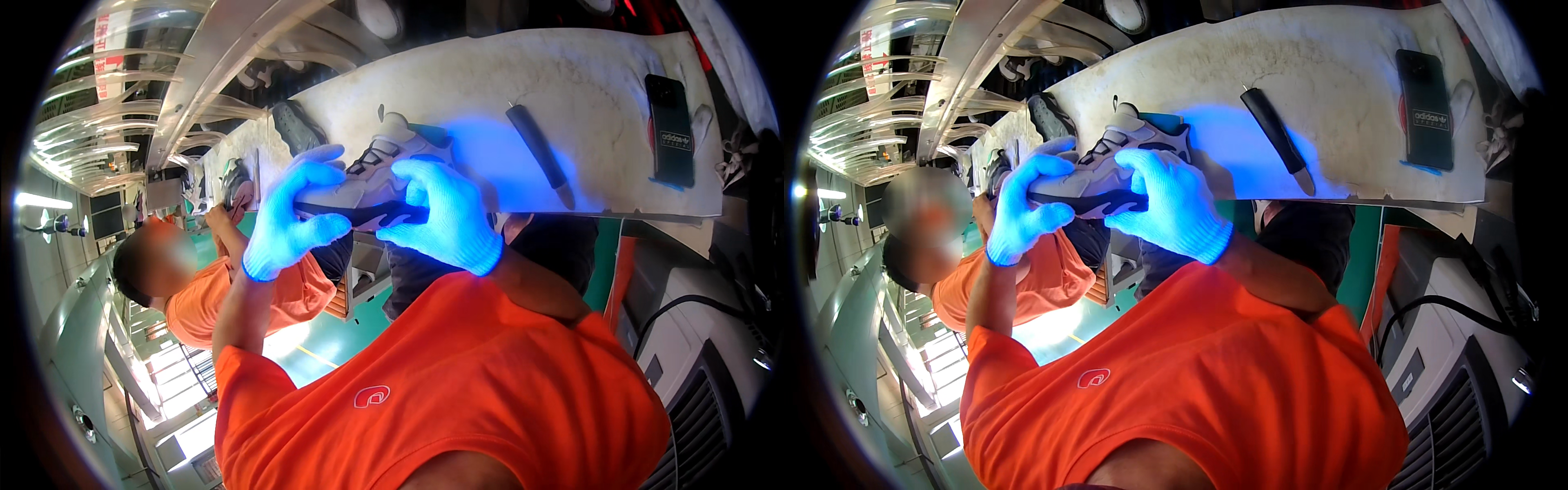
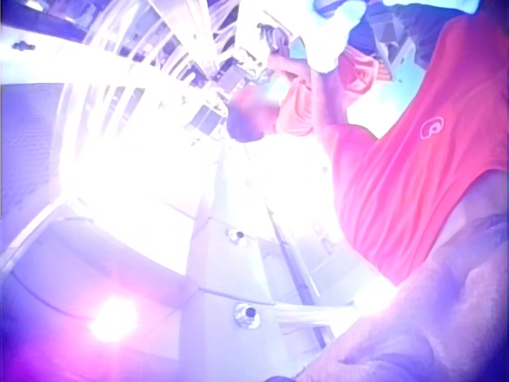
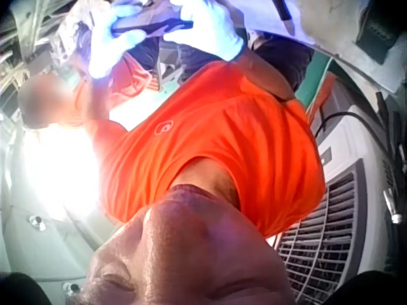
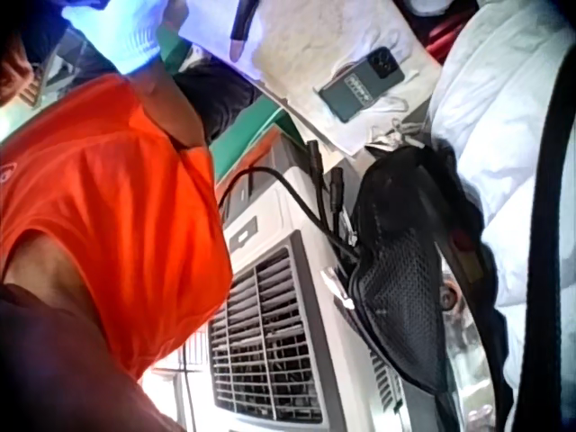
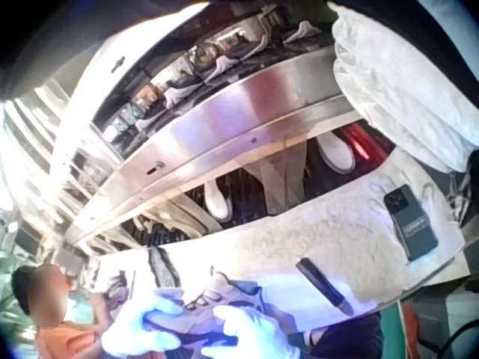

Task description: The person uses a handheld UV light to inspect a sneaker on a factory assembly line. They rotate the shoe to examine the sole, sides, and laces, then place it on the conveyor belt. The person repeats this process with a second sneaker, using the UV light to check for defects or cleanliness.

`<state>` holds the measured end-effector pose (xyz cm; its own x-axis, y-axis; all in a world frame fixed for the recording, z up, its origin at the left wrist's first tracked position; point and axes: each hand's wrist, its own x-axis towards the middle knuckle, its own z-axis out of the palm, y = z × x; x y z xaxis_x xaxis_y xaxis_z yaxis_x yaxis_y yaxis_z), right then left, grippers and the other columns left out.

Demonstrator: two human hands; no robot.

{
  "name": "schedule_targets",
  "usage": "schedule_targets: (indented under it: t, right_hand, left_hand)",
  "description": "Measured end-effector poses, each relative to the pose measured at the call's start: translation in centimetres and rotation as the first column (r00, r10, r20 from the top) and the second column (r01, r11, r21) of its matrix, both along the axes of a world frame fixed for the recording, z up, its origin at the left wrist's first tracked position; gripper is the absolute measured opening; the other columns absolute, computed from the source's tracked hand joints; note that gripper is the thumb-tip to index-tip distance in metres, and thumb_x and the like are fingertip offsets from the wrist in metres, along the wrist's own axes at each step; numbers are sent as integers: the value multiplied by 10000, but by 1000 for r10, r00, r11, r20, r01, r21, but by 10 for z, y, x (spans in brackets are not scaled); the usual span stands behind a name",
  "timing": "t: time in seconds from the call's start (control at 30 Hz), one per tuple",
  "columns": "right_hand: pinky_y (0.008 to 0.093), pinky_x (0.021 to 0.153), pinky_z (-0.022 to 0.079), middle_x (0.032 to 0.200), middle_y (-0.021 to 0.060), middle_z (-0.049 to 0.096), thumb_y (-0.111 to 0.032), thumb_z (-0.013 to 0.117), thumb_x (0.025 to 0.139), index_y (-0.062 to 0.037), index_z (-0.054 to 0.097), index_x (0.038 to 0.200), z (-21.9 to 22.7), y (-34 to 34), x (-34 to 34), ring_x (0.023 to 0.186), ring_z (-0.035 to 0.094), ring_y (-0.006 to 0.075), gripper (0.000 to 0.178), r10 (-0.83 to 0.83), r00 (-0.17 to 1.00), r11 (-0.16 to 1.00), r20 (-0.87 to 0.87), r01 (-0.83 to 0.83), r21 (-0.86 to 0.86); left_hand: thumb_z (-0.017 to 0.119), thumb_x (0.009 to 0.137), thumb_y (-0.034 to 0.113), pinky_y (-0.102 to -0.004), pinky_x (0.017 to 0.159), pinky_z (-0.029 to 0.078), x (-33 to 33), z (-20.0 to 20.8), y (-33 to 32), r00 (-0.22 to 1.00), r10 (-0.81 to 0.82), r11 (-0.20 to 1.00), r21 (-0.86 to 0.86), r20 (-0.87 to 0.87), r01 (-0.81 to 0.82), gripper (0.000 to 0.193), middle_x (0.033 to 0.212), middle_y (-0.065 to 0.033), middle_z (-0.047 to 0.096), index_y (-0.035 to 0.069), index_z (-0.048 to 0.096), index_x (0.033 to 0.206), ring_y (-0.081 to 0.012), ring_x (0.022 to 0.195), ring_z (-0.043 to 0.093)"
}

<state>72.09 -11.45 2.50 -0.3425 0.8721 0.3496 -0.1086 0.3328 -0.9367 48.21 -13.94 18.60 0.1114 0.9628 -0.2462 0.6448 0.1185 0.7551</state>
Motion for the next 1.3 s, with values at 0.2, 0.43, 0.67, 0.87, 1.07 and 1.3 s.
schedule_targets:
  t: [0.2, 0.43, 0.67, 0.87, 1.07, 1.3]
  right_hand:
    - [452, 827, 611, 1097, 123, 745, -284, 1037, 737, -84, 610, 1373, 0, -2, -2, 974, 781, 298, 792, -18, 999, 1000, -30, 18, 3]
    - [443, 845, 617, 1122, 139, 716, -316, 1036, 750, -62, 625, 1322, -3, -11, 7, 963, 771, 307, 749, -72, 997, 997, -20, 72, -14]
    - [455, 813, 594, 1070, 148, 675, -279, 1020, 757, -56, 641, 1157, -25, -36, 26, 967, 714, 332, 595, -115, 991, 981, 71, 124, -148]
    - [459, 779, 570, 995, 125, 667, -246, 1008, 752, -59, 648, 1069, -23, -41, 17, 922, 695, 327, 515, -135, 991, 980, 14, 135, -146]
    - [456, 770, 568, 960, 105, 658, -231, 1005, 733, -86, 664, 1022, -22, -17, 13, 903, 684, 320, 470, -159, 987, 984, 17, 160, -77]
    - [455, 789, 582, 990, 109, 676, -230, 1002, 726, -96, 667, 1048, -22, -6, 12, 933, 705, 328, 483, -95, 994, 993, 46, 98, -65]
  left_hand:
    - [1035, 720, 437, -418, 1047, 583, 14, 8, 10, 946, -139, 983, 79, -292, 168, 750, 1389, -198, 726, 5, 769, 1272, -326, 1218, 744]
    - [1044, 638, 484, -388, 806, 620, 55, 10, 16, 789, -140, 892, 270, -598, 363, 671, 992, -131, 777, 28, 812, 1072, -302, 896, 780]
    - [1033, 656, 466, -379, 744, 611, 60, 7, 18, 794, -148, 869, 305, -589, 389, 603, 942, -114, 765, 28, 814, 1009, -283, 816, 760]
    - [1021, 681, 477, -374, 724, 588, 54, 10, 26, 805, -221, 856, 286, -551, 431, 571, 933, -107, 763, 24, 813, 961, -269, 790, 742]
    - [1024, 686, 476, -371, 727, 581, 41, 9, 31, 809, -279, 856, 247, -518, 453, 568, 921, -112, 757, 26, 808, 956, -267, 803, 735]
    - [1013, 702, 461, -384, 777, 584, 27, 2, 29, 850, -285, 883, 223, -443, 413, 592, 976, -117, 756, 12, 801, 1025, -277, 857, 741]
